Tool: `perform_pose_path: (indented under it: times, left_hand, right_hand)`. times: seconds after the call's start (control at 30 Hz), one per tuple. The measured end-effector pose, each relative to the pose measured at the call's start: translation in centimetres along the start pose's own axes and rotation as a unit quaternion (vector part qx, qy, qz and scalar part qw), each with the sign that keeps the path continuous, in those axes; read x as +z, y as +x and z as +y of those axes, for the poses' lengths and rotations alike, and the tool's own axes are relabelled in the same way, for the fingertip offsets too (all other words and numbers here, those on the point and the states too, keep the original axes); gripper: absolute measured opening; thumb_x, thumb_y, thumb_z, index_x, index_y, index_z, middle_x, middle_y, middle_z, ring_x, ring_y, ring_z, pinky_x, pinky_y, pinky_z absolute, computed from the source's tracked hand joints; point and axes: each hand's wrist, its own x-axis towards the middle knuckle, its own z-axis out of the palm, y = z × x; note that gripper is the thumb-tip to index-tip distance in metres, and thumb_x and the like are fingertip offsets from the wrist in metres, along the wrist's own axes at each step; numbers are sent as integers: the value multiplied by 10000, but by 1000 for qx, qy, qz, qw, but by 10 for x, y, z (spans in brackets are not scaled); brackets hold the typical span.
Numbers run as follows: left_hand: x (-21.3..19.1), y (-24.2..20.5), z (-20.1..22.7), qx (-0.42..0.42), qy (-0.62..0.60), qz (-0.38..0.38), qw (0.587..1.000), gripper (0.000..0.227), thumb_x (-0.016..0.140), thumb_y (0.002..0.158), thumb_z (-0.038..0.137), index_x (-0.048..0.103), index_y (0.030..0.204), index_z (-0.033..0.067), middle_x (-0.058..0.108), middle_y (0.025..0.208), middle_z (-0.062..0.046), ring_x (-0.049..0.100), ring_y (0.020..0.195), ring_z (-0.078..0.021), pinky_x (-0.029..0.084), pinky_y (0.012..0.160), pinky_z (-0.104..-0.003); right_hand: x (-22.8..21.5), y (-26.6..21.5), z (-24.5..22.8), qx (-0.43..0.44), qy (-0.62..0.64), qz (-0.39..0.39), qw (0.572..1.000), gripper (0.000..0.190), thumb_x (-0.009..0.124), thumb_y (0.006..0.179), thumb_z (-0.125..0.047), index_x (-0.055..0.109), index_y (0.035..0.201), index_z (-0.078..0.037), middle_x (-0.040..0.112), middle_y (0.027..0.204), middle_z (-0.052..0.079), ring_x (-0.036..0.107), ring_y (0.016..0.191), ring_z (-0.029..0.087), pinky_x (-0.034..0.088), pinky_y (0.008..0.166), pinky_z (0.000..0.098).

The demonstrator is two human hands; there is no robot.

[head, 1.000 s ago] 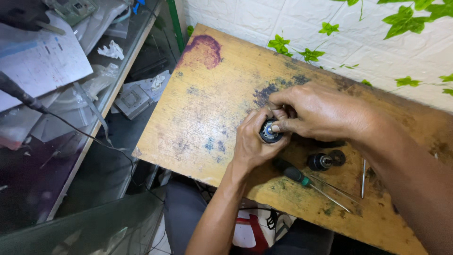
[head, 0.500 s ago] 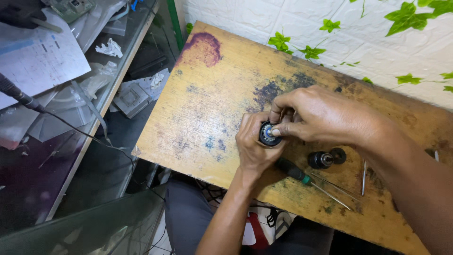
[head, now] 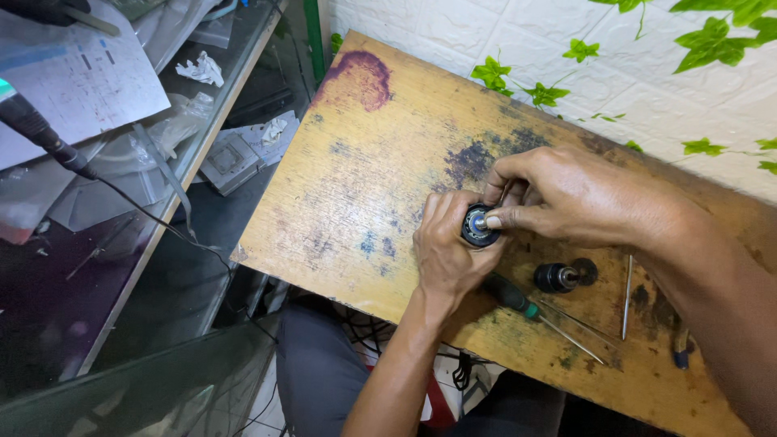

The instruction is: The person disassembles a cordless drill by removing the chuck with a screwdriver and hand. They then reassemble the chuck onto the drill, tightening it by hand and with the screwdriver to secure the components.

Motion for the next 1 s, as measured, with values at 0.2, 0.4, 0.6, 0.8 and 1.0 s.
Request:
perform_pose_path:
  times: [0.2,0.4,0.6,0.8,1.0]
  left_hand:
    - [-4,2,1,-31,41,-32,998,295,686,840,375,564,917,118,581,848,-67,547,830,-313,452,601,-475]
    - [-3,3,-1,-17,51,-29,998,341,677,872,422,557,917,106,585,852,-81,551,846,-315,457,608,-470]
    - [-6,3,-3,-17,43,-57,997,324,680,850,405,581,971,122,587,879,-70,546,849,-294,444,585,-457]
    - [-8,1,-4,-49,18,-88,995,399,696,802,390,627,1119,157,599,982,-82,546,924,-321,479,724,-470]
    - [-7,-2,-4,-51,-19,-63,997,397,708,838,373,650,1175,170,628,1034,-74,581,987,-306,489,794,-424]
  right_hand:
    - [-4,3,-3,16,-14,-9,1000,223,742,830,-355,781,1046,-320,839,952,-103,750,851,89,531,815,278]
    - [-3,7,3,-1,-8,-8,1000,269,759,831,-324,793,1098,-314,856,1011,-117,781,925,64,553,860,266]
    - [-7,2,-7,31,2,-18,999,273,776,811,-388,813,1072,-320,864,945,-121,796,880,23,554,831,237]
    - [-6,3,-7,28,-31,-20,999,254,746,818,-413,798,1053,-332,845,897,-107,775,840,45,546,815,247]
    - [-7,0,-9,-26,-48,3,999,307,764,827,-356,801,1131,-349,846,1069,-130,787,959,94,559,906,292]
